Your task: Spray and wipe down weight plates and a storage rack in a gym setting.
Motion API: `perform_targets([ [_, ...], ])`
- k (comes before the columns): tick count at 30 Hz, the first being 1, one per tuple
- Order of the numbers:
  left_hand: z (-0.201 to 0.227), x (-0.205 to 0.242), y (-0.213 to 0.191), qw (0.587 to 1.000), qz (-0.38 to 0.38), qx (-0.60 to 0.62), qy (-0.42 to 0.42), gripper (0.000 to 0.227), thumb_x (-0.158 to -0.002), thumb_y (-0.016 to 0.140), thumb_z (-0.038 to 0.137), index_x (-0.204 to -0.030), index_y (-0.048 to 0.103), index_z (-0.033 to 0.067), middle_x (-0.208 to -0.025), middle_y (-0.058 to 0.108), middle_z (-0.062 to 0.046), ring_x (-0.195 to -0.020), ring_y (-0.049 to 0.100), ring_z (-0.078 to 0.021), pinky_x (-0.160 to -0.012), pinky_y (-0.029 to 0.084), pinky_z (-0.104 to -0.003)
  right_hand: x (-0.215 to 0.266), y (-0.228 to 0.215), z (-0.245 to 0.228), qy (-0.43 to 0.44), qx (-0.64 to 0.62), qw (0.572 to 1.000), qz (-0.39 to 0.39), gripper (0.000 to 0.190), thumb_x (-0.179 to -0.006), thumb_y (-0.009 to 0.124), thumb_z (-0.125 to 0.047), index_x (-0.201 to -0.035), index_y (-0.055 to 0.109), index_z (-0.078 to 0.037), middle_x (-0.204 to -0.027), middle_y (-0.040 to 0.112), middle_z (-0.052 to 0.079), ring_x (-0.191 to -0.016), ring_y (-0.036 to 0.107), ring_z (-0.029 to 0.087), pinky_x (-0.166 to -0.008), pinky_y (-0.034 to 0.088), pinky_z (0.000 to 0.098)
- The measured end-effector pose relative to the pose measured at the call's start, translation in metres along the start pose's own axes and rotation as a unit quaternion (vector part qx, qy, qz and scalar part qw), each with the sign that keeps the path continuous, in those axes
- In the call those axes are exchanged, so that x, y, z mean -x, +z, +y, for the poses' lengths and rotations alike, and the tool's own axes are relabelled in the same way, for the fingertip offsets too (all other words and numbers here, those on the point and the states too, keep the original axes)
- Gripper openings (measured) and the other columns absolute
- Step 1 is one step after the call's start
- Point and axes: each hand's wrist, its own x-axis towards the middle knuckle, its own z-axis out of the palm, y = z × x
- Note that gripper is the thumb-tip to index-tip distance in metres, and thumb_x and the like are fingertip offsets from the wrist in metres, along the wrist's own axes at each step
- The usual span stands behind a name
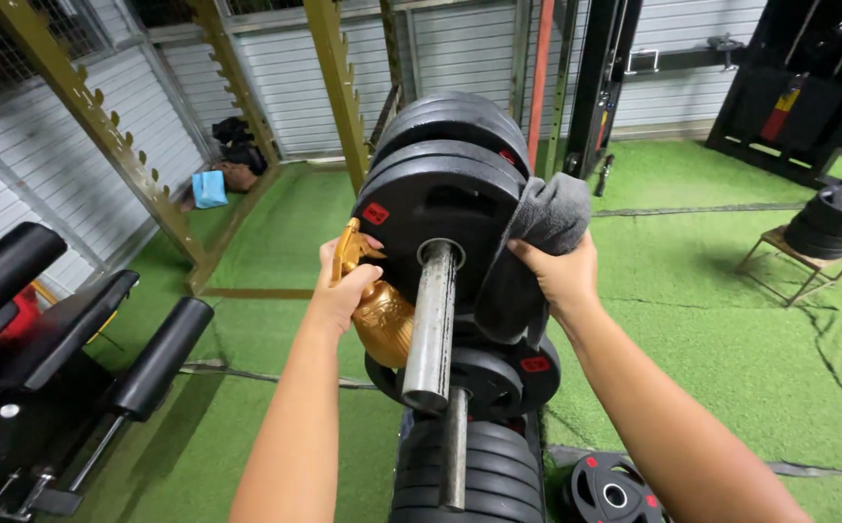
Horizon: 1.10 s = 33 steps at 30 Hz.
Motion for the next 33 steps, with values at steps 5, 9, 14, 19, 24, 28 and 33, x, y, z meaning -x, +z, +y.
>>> perform_targets([
  [5, -0.008, -0.003, -0.016, 0.997, -0.02, -0.056, 0.049, 0.049, -0.073, 0.069, 0.006, -0.12, 0.058, 0.0051, -0.118, 0.052, -0.007, -0.111, 0.055, -0.0198, -0.099, 0.047, -0.035, 0.003, -0.007, -0.001, 0.016, -0.045, 0.998, -0.031, 0.066, -0.066, 0.089, -0.004, -0.126, 0.061, -0.003, -0.116, 0.073, 0.008, -0.105, 0.071, 0.02, -0.097, 0.057, 0.0357],
  [9, 0.012, 0.018, -0.019, 0.999, -0.044, 0.004, 0.005, 0.058, -0.07, 0.067, 0.005, -0.125, 0.048, 0.0064, -0.113, 0.059, -0.007, -0.109, 0.058, -0.0197, -0.099, 0.048, -0.037, 0.024, -0.017, -0.007, 0.071, -0.077, 0.991, -0.085, 0.058, -0.066, 0.088, -0.005, -0.12, 0.067, -0.001, -0.113, 0.075, 0.009, -0.101, 0.072, 0.02, -0.094, 0.058, 0.0373],
  [14, 0.043, 0.059, -0.024, 0.997, -0.072, -0.017, -0.017, 0.06, -0.072, 0.065, 0.005, -0.129, 0.047, 0.008, -0.117, 0.061, -0.006, -0.113, 0.058, -0.0183, -0.1, 0.048, -0.036, 0.063, -0.033, -0.018, 0.053, -0.016, 0.991, -0.122, 0.055, -0.069, 0.087, -0.005, -0.12, 0.069, 0.0, -0.114, 0.075, 0.008, -0.102, 0.071, 0.018, -0.096, 0.056, 0.0359],
  [19, 0.057, 0.091, -0.025, 0.995, -0.084, 0.004, -0.046, 0.063, -0.072, 0.063, 0.004, -0.134, 0.052, 0.011, -0.118, 0.061, -0.005, -0.112, 0.058, -0.0168, -0.096, 0.049, -0.035, 0.099, -0.044, -0.026, 0.02, -0.056, 0.989, -0.136, 0.057, -0.07, 0.087, -0.004, -0.123, 0.066, 0.0, -0.116, 0.074, 0.007, -0.105, 0.071, 0.017, -0.098, 0.056, 0.0357],
  [24, 0.048, 0.094, -0.033, 0.995, -0.091, 0.0, -0.051, 0.055, -0.079, 0.063, 0.002, -0.133, 0.055, -0.0027, -0.117, 0.065, -0.008, -0.111, 0.061, -0.0205, -0.097, 0.051, -0.036, 0.104, -0.056, -0.021, 0.032, -0.019, 0.988, -0.148, 0.06, -0.069, 0.089, -0.007, -0.124, 0.066, 0.0, -0.117, 0.074, 0.009, -0.108, 0.069, 0.019, -0.098, 0.055, 0.0369],
  [28, 0.082, 0.108, -0.013, 0.995, -0.092, -0.03, -0.006, 0.085, -0.076, 0.061, 0.001, -0.155, 0.033, 0.0147, -0.12, 0.064, -0.006, -0.114, 0.06, -0.0169, -0.101, 0.046, -0.029, 0.081, -0.062, -0.031, 0.049, 0.014, 0.985, -0.167, 0.07, -0.066, 0.089, -0.01, -0.13, 0.06, -0.003, -0.121, 0.071, 0.008, -0.111, 0.067, 0.018, -0.099, 0.053, 0.0365],
  [33, 0.097, 0.112, 0.001, 0.994, -0.097, -0.048, 0.031, 0.076, -0.079, 0.062, 0.0, -0.153, 0.042, 0.0027, -0.121, 0.063, -0.007, -0.116, 0.058, -0.0173, -0.098, 0.046, -0.031, 0.048, -0.041, -0.089, -0.04, 0.17, 0.945, -0.278, 0.07, -0.067, 0.09, -0.018, -0.13, 0.064, -0.002, -0.121, 0.074, 0.012, -0.113, 0.068, 0.019, -0.103, 0.054, 0.0362],
])
